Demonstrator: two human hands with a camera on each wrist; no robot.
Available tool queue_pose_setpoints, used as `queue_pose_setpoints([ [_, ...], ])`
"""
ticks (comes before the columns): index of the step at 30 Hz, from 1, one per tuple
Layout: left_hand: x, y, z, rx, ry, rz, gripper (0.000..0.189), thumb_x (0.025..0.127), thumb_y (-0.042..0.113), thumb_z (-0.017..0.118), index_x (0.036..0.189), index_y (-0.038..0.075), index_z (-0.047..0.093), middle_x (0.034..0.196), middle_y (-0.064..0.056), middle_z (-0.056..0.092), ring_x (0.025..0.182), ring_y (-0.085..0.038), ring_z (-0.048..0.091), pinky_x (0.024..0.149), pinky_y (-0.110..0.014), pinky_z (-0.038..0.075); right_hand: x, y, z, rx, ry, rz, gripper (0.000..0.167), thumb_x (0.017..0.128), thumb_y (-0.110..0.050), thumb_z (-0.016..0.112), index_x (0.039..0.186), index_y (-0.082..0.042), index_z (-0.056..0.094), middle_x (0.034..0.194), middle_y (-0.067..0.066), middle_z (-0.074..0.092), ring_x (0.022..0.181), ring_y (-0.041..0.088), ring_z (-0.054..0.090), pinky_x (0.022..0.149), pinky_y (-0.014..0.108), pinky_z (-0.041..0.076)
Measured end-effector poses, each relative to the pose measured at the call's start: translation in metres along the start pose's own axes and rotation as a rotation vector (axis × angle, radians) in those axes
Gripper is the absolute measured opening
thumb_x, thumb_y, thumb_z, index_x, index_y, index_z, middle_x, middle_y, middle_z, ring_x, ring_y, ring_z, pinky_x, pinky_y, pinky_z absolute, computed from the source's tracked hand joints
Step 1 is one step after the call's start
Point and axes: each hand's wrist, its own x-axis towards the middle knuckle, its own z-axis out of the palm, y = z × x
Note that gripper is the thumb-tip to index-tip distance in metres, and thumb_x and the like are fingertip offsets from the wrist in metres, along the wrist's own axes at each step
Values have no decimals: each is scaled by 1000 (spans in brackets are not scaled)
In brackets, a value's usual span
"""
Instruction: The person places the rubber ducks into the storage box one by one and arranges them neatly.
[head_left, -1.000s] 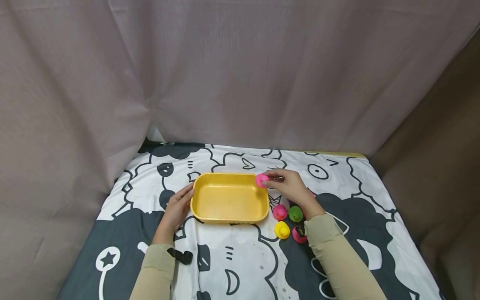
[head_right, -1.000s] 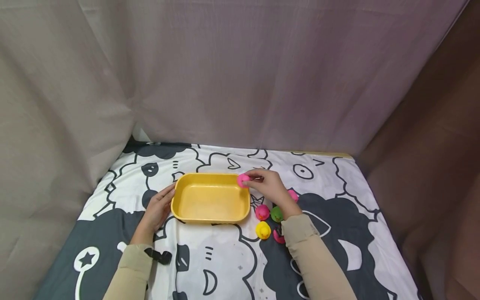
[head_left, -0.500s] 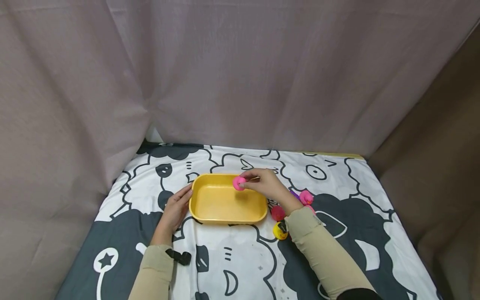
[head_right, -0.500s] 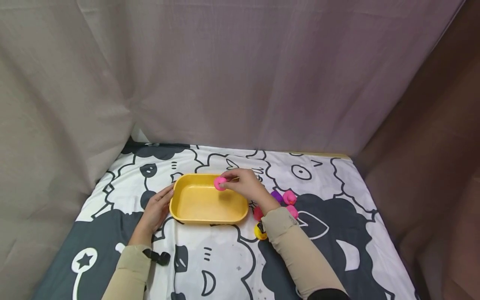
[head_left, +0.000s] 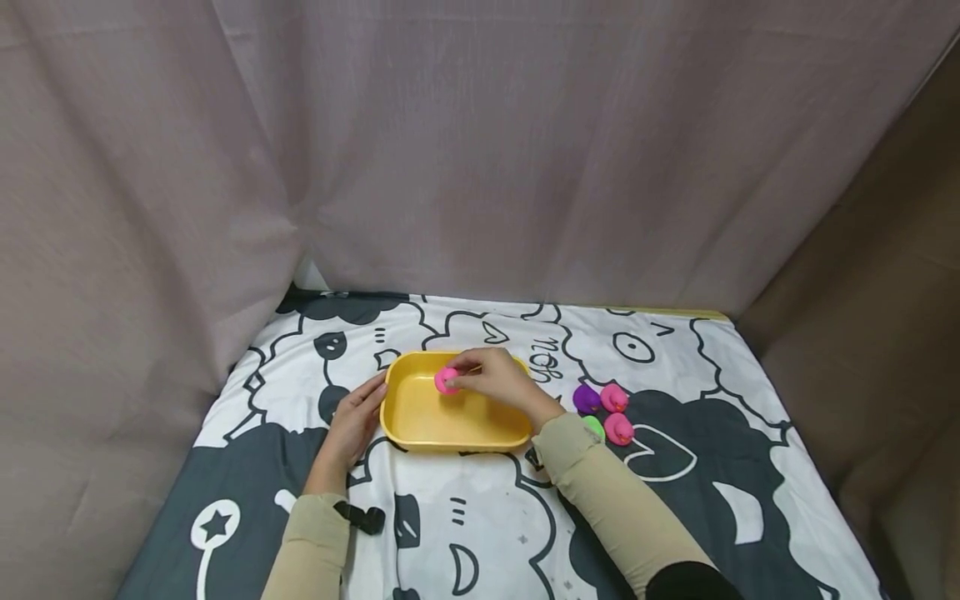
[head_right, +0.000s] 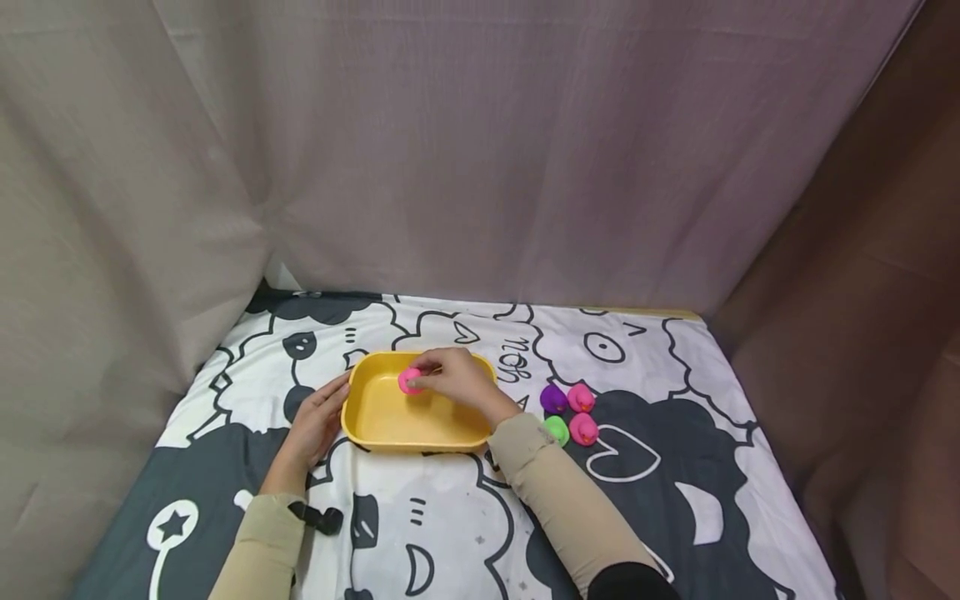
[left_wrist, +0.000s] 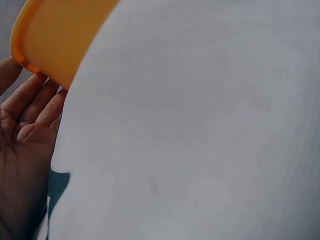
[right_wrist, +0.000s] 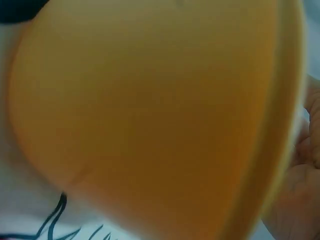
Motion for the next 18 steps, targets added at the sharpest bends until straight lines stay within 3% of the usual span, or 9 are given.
queue_pose_setpoints([
  [9,0,-2,-2,25,15,-19,55,97,28,69,147,12,53,153,-2,47,139,-17,44,106,-25,46,12,-1,16,-7,-37,18,22,90,-27,79,108,-15,77,100,-9,73,94,9,65,87,27,56],
  [18,1,-2,-1,17,-7,20,52,99,25,67,147,10,53,153,-3,47,140,-18,43,107,-25,46,18,3,25,-43,-62,27,23,91,-24,78,110,-12,76,98,-7,71,94,10,64,86,27,55],
])
